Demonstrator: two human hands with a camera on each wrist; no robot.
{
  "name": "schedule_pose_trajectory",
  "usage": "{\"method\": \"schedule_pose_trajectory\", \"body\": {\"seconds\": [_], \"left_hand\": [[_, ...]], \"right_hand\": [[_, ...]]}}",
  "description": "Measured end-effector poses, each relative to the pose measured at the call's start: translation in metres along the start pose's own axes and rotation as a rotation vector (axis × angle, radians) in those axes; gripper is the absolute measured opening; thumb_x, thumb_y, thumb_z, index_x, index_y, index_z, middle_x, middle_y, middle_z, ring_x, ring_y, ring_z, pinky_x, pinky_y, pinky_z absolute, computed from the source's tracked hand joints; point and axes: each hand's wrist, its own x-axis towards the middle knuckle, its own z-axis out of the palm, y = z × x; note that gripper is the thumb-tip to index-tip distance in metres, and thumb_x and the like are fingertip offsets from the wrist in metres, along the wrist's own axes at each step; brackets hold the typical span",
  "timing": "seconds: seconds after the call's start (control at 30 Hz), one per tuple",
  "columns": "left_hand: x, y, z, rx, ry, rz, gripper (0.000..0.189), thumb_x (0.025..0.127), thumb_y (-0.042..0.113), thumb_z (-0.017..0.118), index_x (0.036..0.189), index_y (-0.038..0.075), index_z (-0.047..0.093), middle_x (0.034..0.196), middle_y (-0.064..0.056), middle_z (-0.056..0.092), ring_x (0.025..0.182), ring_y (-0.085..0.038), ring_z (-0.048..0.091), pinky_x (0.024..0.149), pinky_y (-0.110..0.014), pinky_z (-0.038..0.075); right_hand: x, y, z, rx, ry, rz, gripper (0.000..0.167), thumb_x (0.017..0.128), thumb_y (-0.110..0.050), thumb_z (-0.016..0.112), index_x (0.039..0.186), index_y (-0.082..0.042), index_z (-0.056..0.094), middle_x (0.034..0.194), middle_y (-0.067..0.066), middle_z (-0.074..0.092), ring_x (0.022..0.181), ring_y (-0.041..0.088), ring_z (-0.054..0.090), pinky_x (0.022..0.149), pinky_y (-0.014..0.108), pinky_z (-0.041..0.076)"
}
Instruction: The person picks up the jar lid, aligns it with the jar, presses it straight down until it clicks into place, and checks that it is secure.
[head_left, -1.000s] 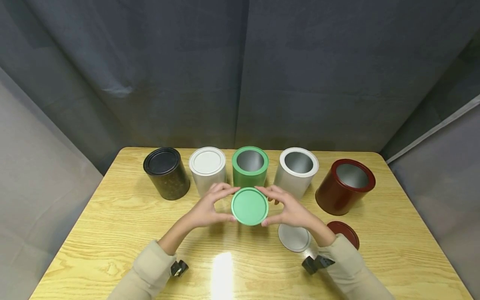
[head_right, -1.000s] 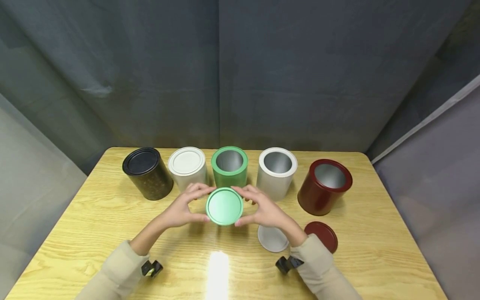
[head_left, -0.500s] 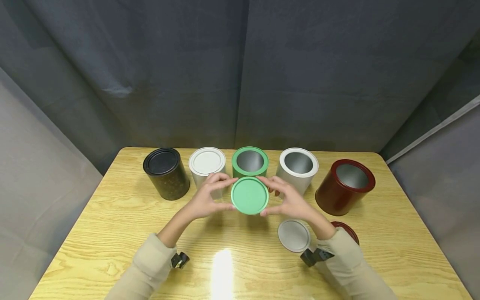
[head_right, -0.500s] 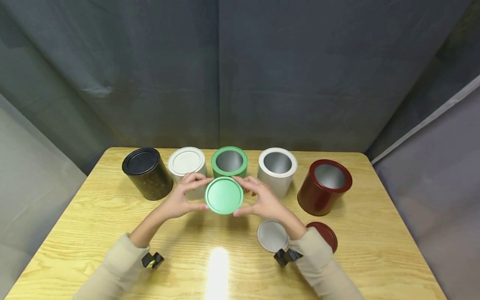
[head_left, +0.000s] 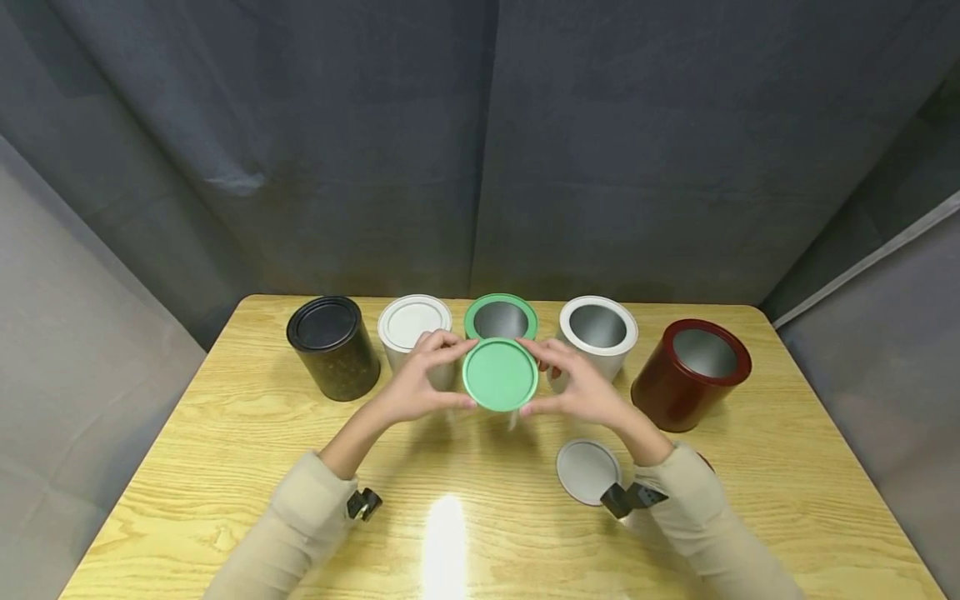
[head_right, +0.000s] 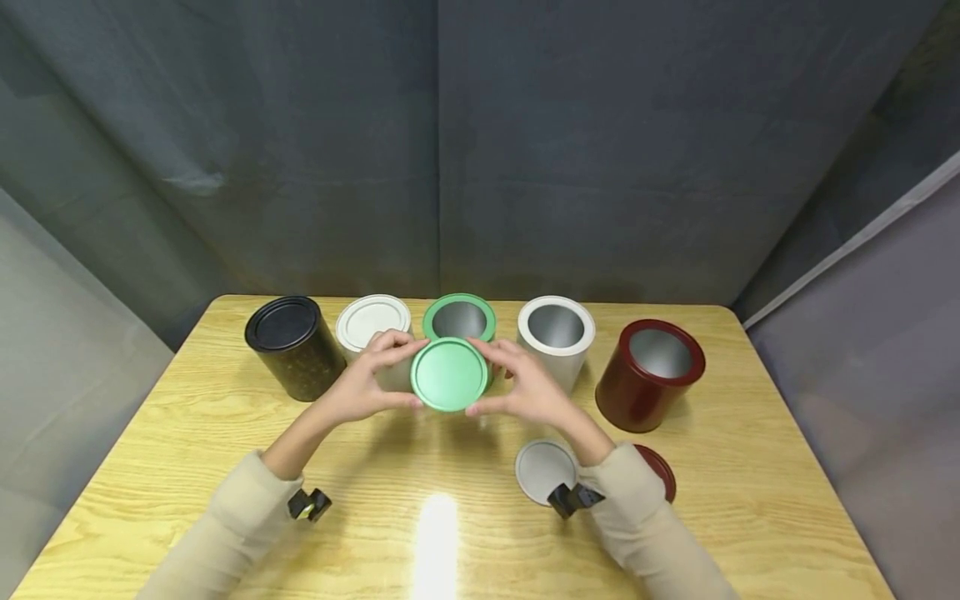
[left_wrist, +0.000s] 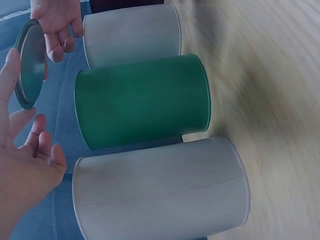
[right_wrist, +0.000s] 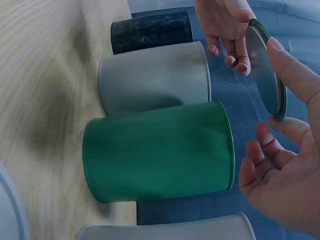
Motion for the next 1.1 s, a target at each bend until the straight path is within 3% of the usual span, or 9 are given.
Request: {"method": "schedule_pose_trajectory", "body": {"seconds": [0.17,0.53,0.8,1.1], "left_hand": [[0.007,0.0,-0.004,0.02,0.019,0.034,0.074,0.059,0.015,0.085,0.124,-0.003,0.054,0.11,-0.011,0.052,0.1,-0.025,0.04,0.085,-0.039,0.033],[0.022,0.0,-0.013,0.054,0.007,0.064,0.075,0.06,0.012,0.084,0.124,-0.007,0.051,0.108,-0.014,0.05,0.104,-0.028,0.041,0.088,-0.042,0.032],[0.034,0.0,-0.018,0.042,-0.004,0.057,0.074,0.062,0.011,0.083,0.125,-0.006,0.05,0.111,-0.014,0.05,0.105,-0.027,0.04,0.088,-0.04,0.033],[0.045,0.001,-0.023,0.03,-0.02,0.029,0.071,0.065,0.012,0.082,0.126,-0.006,0.05,0.11,-0.012,0.049,0.098,-0.025,0.038,0.084,-0.037,0.032]], "right_hand": [[0.007,0.0,-0.007,-0.015,-0.016,0.001,0.082,0.06,-0.01,0.084,0.131,0.003,0.046,0.097,0.007,0.052,0.082,0.023,0.045,0.068,0.031,0.041],[0.022,-0.002,-0.021,-0.108,-0.036,0.02,0.082,0.062,-0.02,0.084,0.133,-0.002,0.046,0.095,0.004,0.052,0.084,0.019,0.045,0.071,0.039,0.042],[0.031,-0.002,-0.032,-0.107,-0.034,-0.019,0.079,0.061,-0.016,0.085,0.13,-0.001,0.049,0.105,0.008,0.054,0.087,0.028,0.048,0.07,0.038,0.042],[0.039,0.0,-0.04,-0.112,-0.035,-0.02,0.078,0.062,-0.014,0.084,0.13,0.001,0.048,0.103,0.008,0.053,0.086,0.023,0.046,0.069,0.035,0.039]]}}
